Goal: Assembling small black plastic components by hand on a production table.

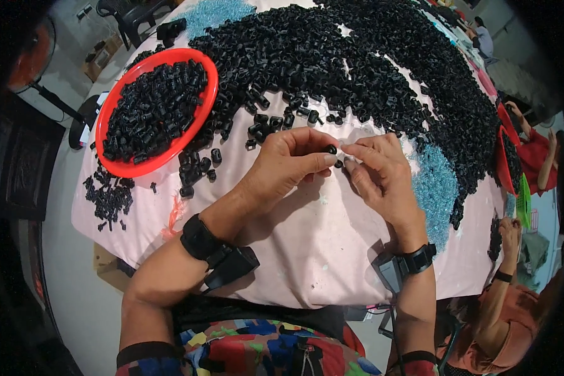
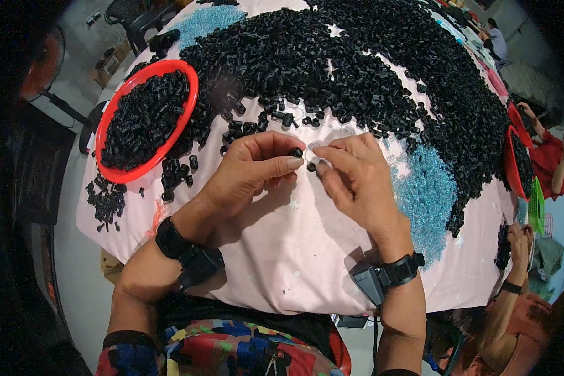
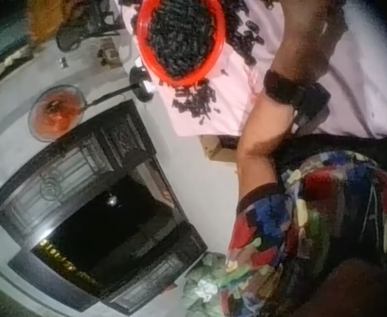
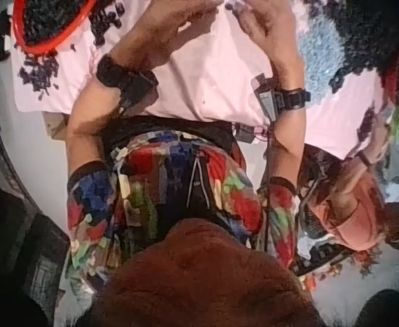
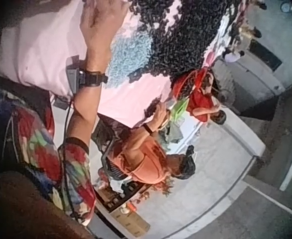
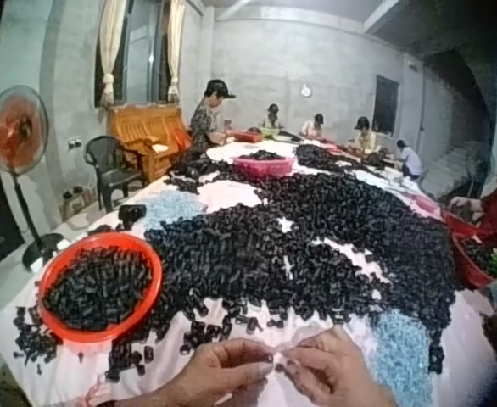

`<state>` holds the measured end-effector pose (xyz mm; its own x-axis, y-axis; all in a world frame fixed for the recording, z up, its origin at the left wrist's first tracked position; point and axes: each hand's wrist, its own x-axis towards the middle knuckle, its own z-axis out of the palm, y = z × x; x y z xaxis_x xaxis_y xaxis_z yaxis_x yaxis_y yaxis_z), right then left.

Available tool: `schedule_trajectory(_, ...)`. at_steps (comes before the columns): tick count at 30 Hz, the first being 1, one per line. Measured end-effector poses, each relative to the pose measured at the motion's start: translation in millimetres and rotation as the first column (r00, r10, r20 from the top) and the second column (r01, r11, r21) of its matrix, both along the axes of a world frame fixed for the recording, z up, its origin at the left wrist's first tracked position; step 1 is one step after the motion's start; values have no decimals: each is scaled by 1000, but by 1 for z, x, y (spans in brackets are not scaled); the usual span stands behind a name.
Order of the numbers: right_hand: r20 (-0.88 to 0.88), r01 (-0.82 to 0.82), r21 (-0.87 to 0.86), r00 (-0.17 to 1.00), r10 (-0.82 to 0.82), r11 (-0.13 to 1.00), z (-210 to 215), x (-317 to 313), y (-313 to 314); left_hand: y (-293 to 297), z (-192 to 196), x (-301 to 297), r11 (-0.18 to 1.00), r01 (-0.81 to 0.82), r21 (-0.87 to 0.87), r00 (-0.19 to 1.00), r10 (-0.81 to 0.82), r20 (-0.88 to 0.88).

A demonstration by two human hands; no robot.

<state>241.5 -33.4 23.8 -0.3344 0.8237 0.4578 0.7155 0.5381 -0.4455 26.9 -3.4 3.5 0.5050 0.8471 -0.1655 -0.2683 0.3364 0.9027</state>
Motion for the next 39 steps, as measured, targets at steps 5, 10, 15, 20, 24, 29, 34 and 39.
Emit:
schedule_trajectory(5,84,-66,7,994,65,998,-7,1,0,3,-5,1,999,29,23,997,-30,66)
schedule_trajectory(10,-234,123,-211,957,-173,970,-1,-5,-12,5,-10,1,993,63,104,996,-69,61)
schedule_trajectory(15,-430,-3,-228,898,-98,974,-10,-1,-8,-4,-6,3,993,33,110,999,-34,8)
schedule_trajectory(20,-531,-60,-320,838,-127,945,-9,-3,-15,-3,-2,5,995,59,75,998,-60,10)
schedule_trajectory(24,-659,-105,-447,710,-247,889,-12,-8,-15,-5,-9,7,996,48,76,997,-52,54)
schedule_trajectory(29,-480,-70,-324,871,-101,943,-11,-4,-14,-5,-16,6,989,37,142,999,-40,18)
schedule_trajectory(34,-495,-75,-300,864,-88,951,-13,-3,-13,-7,-9,5,987,39,159,999,-37,-15)
schedule_trajectory(39,-588,-58,-407,780,-214,911,-14,-7,-16,-8,-11,6,991,47,129,999,-46,-11)
